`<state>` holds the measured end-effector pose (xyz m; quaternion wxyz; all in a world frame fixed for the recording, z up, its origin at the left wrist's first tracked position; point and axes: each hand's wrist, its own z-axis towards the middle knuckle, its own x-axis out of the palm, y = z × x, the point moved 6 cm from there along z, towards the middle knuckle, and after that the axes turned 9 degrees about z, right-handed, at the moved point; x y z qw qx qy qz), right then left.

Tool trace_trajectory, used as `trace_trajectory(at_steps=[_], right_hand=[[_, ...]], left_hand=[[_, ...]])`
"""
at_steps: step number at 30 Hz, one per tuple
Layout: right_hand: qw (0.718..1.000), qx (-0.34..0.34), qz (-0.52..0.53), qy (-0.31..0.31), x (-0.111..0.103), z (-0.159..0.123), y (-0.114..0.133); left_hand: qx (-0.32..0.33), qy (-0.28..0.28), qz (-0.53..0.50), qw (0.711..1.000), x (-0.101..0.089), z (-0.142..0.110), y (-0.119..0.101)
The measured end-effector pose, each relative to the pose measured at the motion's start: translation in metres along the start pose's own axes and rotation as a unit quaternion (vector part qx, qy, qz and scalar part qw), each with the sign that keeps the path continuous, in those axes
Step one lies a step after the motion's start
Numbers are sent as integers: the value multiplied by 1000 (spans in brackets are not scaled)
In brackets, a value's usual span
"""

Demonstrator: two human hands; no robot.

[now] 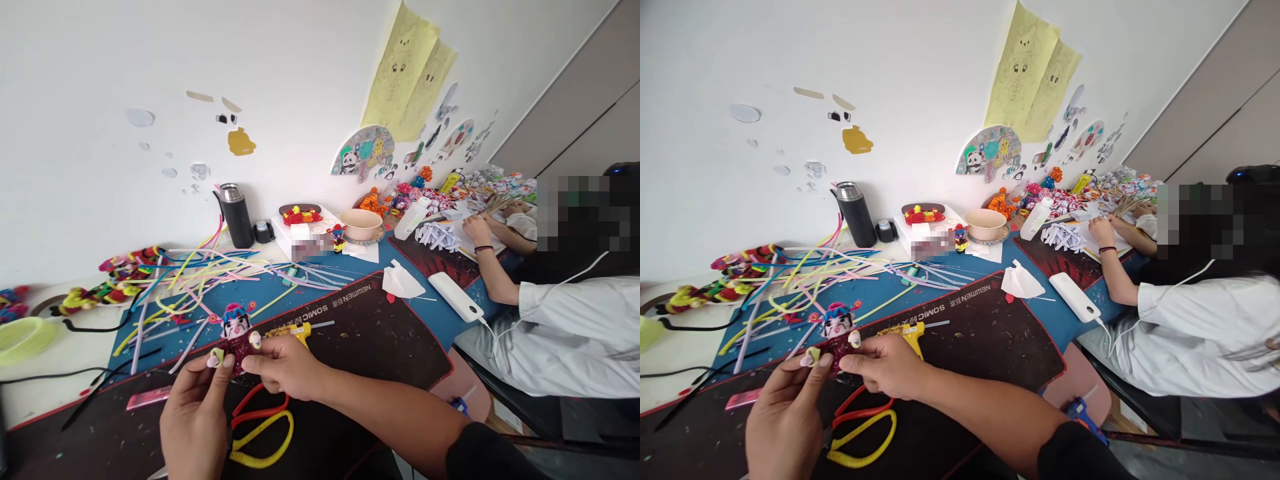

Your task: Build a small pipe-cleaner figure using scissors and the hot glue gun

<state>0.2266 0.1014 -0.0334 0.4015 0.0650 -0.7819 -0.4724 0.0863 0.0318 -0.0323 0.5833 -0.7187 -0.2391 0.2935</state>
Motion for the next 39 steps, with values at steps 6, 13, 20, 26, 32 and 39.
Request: trace_trajectory(at_steps=[6,13,20,26,32,39], right_hand=[[1000,-3,-1,1,0,0,-1],[1000,14,4,-8,-1,1,-4],[1000,9,4,-13,-2,1,-5],[1000,11,11,-22,-4,2,-7],[1000,0,14,-17,-2,3,-4],[999,19,28,-5,7,-1,-1]], left_hand=[[-23,-1,-28,999,2,-1,-1],[-16,-6,17,1000,-2,-2,-3],[7,22,1,1000,1,-1,-1],[5,63,-22,998,5,-2,-3],[-29,104,-84,991,10,-2,0],[-23,93,-115,989,12,0,1]])
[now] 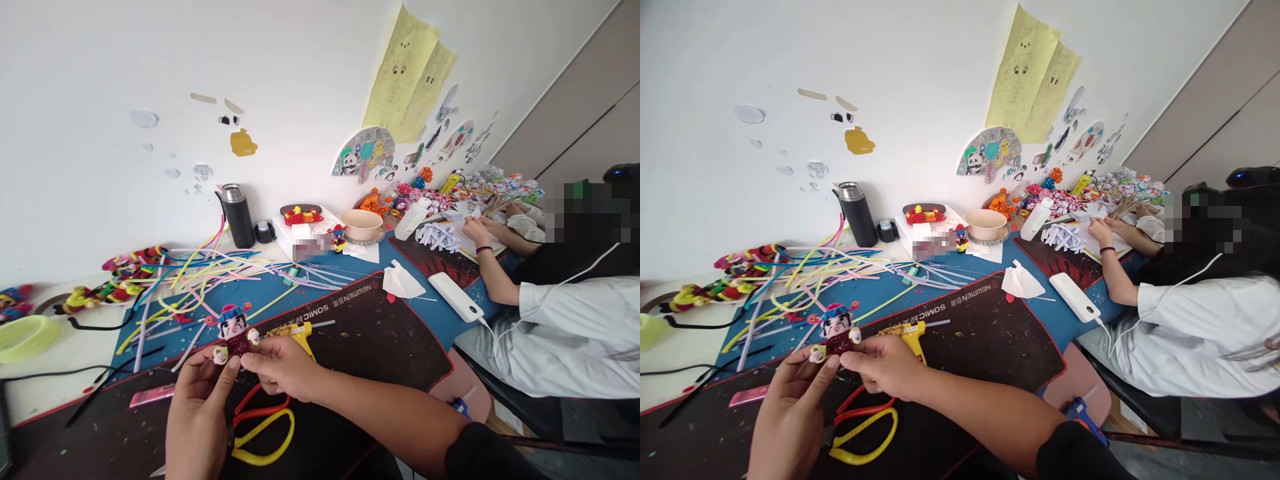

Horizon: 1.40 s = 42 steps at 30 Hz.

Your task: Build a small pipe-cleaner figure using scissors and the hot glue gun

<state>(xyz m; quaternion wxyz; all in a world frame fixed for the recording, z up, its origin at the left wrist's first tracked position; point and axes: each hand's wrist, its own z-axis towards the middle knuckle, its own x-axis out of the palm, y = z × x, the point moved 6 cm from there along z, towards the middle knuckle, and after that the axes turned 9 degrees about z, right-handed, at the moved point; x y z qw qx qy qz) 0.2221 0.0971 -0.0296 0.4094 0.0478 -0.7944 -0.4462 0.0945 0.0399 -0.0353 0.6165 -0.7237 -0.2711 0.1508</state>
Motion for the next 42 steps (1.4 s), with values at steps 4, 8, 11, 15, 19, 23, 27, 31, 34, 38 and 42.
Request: trace_trajectory(at_steps=[4,8,11,15,19,23,27,31,34,38,42], right_hand=[[1000,7,27,1,4,-1,3],[999,-26,29,-26,-1,-1,9],[997,-65,16,-44,-8,-1,10],[993,-107,-22,-49,-10,3,7],[991,-118,-24,-57,-7,6,7],[990,-123,-22,-65,-7,5,10],[990,-124,-13,-66,-9,4,10],[990,-124,-4,-72,-10,5,9],[990,-124,6,-73,-8,5,11],[990,-116,15,-78,-6,3,14],[990,-114,11,-80,-8,3,14]], left_hand=[[10,-21,-36,999,-5,5,-2],[35,-37,-54,997,-12,9,-11],[42,-44,-37,997,-13,10,-16],[38,-44,-16,998,-10,8,-16],[25,-25,5,999,-6,7,-11],[20,-23,20,999,-7,5,-8],[17,-19,14,1000,-6,4,-7],[10,-8,-3,1000,-3,4,-6],[9,-1,-14,1000,-1,3,-8],[1,0,-26,1000,1,2,-8],[0,7,-27,1000,3,3,-6]])
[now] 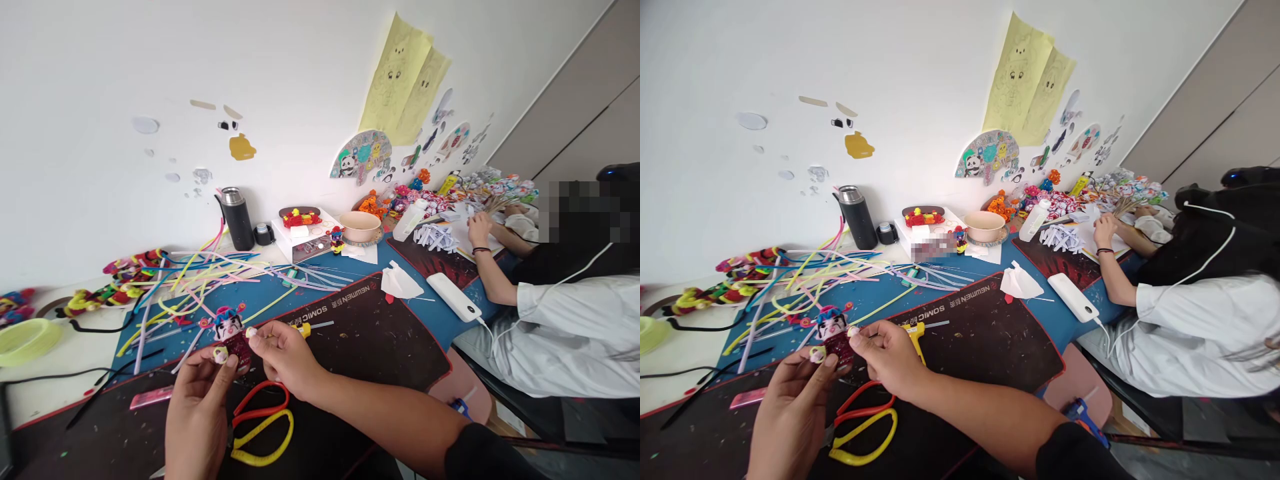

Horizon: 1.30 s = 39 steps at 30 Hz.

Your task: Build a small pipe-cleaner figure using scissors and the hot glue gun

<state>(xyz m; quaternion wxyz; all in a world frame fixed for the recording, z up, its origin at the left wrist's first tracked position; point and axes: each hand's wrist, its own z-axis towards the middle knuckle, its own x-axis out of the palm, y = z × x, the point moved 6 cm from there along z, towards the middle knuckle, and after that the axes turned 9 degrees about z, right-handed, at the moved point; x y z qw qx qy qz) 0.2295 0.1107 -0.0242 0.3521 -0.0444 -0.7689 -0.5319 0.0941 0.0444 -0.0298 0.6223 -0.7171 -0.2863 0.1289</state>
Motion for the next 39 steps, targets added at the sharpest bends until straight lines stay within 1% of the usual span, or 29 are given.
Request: trace_trajectory(at_steps=[8,14,18,22,26,30,39], right_hand=[[1000,6,-14,16,-2,-1,-10],[998,9,-54,15,0,-6,-6],[997,2,-67,34,5,-15,-5],[996,-9,-58,66,11,-22,-4],[996,-5,-27,89,14,-24,-6],[996,7,-25,89,14,-24,-7],[995,0,-25,97,16,-27,-4]], left_hand=[[22,-8,42,999,-3,2,2],[18,-29,60,998,-9,3,3],[21,-17,69,997,-10,5,4],[8,-17,65,998,-9,5,3],[12,-25,61,998,-7,3,-1],[13,-29,78,996,-4,3,-3],[38,-26,89,995,-2,2,-4]])
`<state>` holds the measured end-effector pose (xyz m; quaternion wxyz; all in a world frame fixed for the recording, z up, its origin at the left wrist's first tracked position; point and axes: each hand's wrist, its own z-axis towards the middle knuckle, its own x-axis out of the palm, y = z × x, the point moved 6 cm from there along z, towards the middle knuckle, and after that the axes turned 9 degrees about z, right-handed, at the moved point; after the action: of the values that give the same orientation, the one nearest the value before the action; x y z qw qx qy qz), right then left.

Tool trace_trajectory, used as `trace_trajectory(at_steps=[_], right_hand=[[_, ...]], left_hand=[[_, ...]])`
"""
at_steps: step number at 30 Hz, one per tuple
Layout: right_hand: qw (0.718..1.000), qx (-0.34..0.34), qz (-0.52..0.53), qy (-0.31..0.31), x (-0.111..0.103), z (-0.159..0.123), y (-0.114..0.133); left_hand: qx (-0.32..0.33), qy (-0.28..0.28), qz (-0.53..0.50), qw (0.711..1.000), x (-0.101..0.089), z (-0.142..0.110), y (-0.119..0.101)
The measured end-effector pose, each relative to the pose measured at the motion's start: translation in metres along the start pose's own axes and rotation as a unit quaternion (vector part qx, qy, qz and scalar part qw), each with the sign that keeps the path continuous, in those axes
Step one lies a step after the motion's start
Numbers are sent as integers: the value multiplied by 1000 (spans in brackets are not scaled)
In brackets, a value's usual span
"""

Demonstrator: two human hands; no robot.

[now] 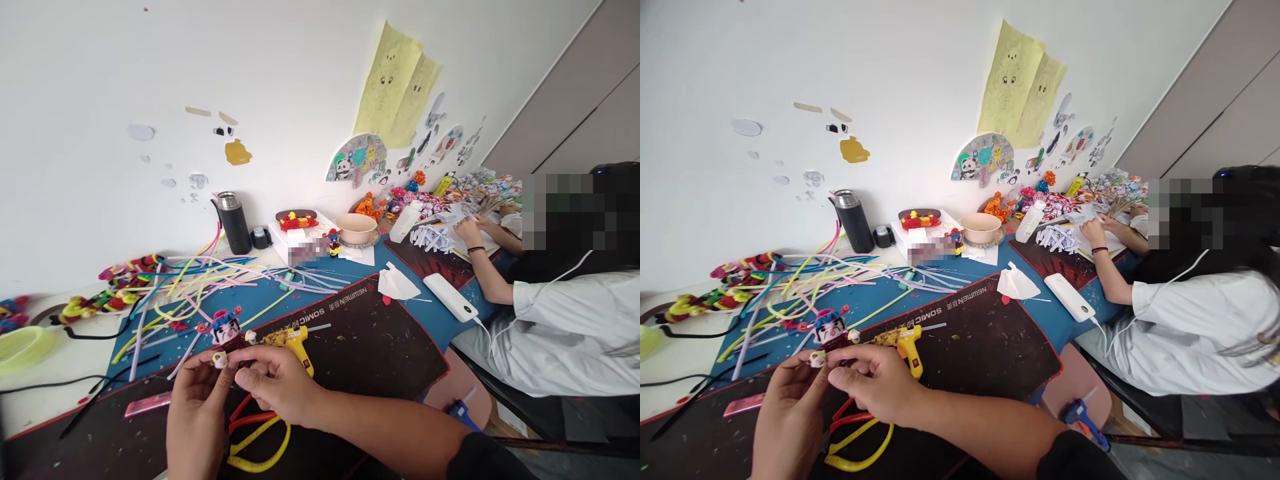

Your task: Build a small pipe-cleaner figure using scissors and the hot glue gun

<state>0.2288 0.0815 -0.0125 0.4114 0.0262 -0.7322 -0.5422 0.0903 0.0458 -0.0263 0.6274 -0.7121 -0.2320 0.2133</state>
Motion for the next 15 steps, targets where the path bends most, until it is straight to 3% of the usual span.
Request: trace_trajectory(at_steps=[7,15], right_hand=[[1000,1,11,-3,4,-1,4],[999,-22,-33,-34,1,-23,36]], left_hand=[[2,5,-6,1000,-2,2,3],[33,-29,10,999,-23,15,-6]])
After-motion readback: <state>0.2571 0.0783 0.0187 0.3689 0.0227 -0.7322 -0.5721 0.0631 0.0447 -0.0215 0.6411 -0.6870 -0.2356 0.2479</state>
